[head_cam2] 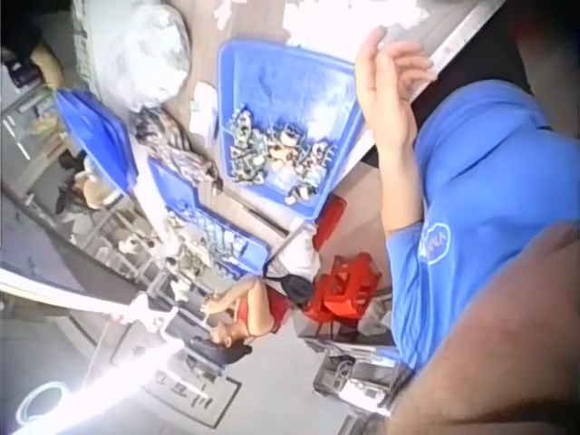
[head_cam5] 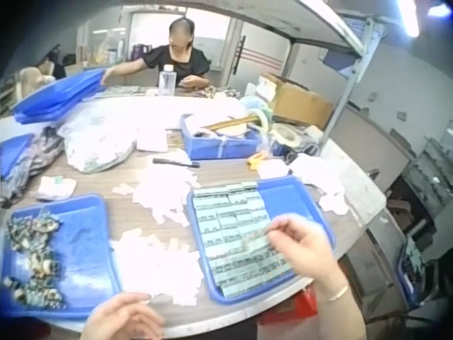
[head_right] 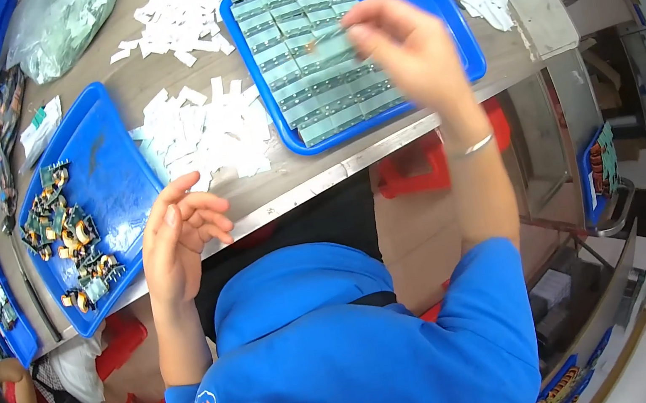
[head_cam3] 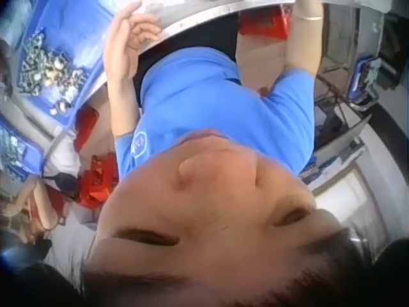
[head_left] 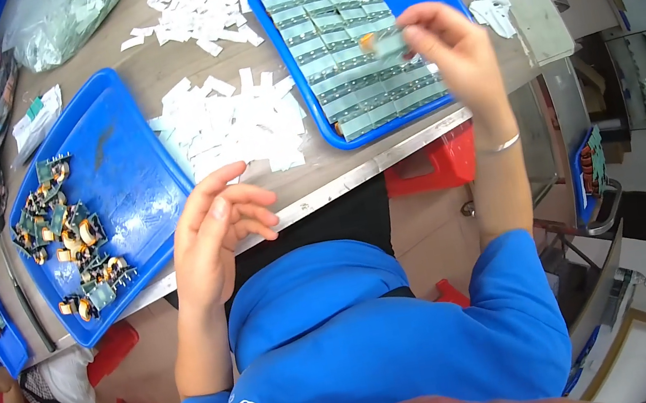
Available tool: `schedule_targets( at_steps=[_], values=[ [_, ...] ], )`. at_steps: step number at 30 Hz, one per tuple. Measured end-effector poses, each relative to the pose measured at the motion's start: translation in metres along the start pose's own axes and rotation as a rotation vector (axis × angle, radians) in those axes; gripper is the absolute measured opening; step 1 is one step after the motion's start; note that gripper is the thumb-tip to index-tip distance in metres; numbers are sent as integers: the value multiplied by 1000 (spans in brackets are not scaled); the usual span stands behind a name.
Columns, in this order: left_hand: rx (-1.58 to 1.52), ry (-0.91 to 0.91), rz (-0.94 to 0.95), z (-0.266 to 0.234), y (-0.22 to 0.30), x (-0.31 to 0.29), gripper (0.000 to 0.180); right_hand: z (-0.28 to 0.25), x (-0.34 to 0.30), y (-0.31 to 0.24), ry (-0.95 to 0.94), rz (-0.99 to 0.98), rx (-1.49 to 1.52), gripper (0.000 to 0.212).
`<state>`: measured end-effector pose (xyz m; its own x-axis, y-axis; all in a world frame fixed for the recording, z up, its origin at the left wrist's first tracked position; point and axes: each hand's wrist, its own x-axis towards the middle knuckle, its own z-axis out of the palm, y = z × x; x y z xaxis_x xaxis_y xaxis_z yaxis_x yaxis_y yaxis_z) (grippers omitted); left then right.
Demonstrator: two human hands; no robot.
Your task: The person assembles electronic components by hand, attaching plastic housings and applying adhesive strips to the circuit boards.
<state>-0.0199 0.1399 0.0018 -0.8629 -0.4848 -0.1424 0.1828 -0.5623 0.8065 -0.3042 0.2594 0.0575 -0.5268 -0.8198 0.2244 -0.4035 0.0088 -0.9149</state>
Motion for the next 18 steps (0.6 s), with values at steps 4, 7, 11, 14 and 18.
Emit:
schedule_targets(
  at_steps=[4,7,11,14,18],
  values=[
    [51,48,0,-6,1,0,33,-78,22,48,114,221,-159,15],
    [66,76,10,-8,3,-2,33,-96,25,65,72,468,-423,11],
    [92,110,24,-8,6,-3,34,-93,22,71,-74,544,-340,9],
    [95,100,33,-12,6,-4,34,-93,19,77,-147,491,-361,11],
    [117,107,43,-13,7,-6,34,-92,21,76,-186,483,-360,12]
  ],
)
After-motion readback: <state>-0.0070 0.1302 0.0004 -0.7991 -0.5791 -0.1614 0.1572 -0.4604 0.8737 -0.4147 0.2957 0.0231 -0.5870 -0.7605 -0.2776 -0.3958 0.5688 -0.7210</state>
